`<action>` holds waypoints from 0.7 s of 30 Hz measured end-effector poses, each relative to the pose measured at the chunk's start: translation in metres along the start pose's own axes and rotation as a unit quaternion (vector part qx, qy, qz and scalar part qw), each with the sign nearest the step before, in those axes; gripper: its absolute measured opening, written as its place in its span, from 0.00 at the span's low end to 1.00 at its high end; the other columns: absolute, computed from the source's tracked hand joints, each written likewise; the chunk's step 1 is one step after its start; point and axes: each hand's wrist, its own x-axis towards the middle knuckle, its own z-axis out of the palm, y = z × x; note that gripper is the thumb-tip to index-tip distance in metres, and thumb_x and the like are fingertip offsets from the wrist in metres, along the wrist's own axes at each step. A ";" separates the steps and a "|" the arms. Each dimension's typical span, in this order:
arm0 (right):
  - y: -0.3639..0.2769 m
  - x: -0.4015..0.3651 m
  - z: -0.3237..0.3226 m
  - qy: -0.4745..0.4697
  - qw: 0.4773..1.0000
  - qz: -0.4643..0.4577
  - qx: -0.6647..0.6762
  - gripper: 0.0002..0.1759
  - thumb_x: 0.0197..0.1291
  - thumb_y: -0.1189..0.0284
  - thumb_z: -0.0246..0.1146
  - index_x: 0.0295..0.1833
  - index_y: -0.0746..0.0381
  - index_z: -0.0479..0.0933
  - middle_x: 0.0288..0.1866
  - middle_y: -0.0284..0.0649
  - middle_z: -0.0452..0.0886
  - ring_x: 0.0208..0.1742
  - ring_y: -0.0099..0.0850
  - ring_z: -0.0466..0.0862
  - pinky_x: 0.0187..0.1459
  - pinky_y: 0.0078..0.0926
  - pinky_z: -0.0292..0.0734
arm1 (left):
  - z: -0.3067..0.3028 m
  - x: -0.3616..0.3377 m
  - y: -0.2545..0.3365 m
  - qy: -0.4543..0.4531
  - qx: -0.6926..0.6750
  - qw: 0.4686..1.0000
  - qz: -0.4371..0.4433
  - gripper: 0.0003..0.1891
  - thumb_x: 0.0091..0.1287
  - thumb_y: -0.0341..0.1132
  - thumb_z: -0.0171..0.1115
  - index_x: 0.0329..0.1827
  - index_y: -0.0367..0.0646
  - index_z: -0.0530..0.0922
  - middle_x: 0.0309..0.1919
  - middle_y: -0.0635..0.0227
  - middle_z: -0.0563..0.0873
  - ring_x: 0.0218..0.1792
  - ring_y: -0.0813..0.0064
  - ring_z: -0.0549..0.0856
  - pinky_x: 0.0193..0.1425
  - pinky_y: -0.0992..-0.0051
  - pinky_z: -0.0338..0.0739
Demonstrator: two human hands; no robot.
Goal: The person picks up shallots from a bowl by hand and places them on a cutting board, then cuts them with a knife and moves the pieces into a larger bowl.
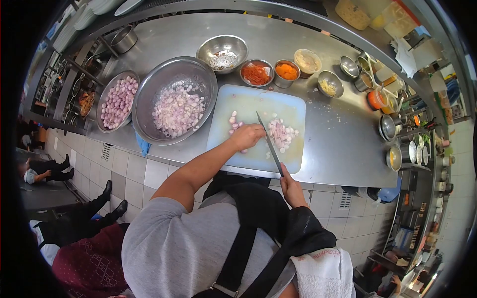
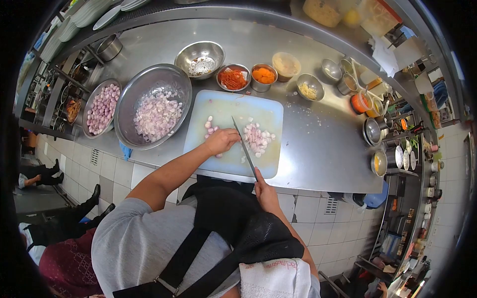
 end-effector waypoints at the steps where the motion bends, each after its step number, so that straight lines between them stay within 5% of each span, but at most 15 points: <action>1: 0.003 0.002 0.004 0.010 1.000 -0.022 0.016 0.35 0.83 0.70 0.60 0.91 0.39 0.64 0.42 0.64 0.89 0.45 0.64 0.90 0.51 0.53 0.83 | 0.000 -0.001 0.001 0.000 -0.001 1.000 0.001 0.05 0.69 0.27 0.71 0.46 0.43 0.88 0.46 0.65 0.91 0.47 0.56 0.91 0.50 0.58 0.88; 2: 0.006 0.005 0.005 0.020 0.998 -0.045 0.031 0.36 0.83 0.70 0.61 0.91 0.40 0.64 0.35 0.63 0.87 0.38 0.63 0.88 0.45 0.55 0.82 | 0.000 0.000 0.001 -0.002 -0.002 1.000 -0.001 0.05 0.69 0.27 0.71 0.46 0.43 0.88 0.45 0.65 0.91 0.47 0.56 0.91 0.50 0.58 0.88; 21: -0.033 -0.038 -0.048 -0.015 0.999 0.028 -0.011 0.34 0.83 0.71 0.62 0.89 0.41 0.67 0.37 0.65 0.87 0.39 0.65 0.88 0.47 0.49 0.83 | 0.000 0.000 0.001 0.007 0.004 1.000 0.001 0.04 0.69 0.28 0.71 0.44 0.43 0.88 0.43 0.65 0.90 0.47 0.57 0.91 0.49 0.58 0.87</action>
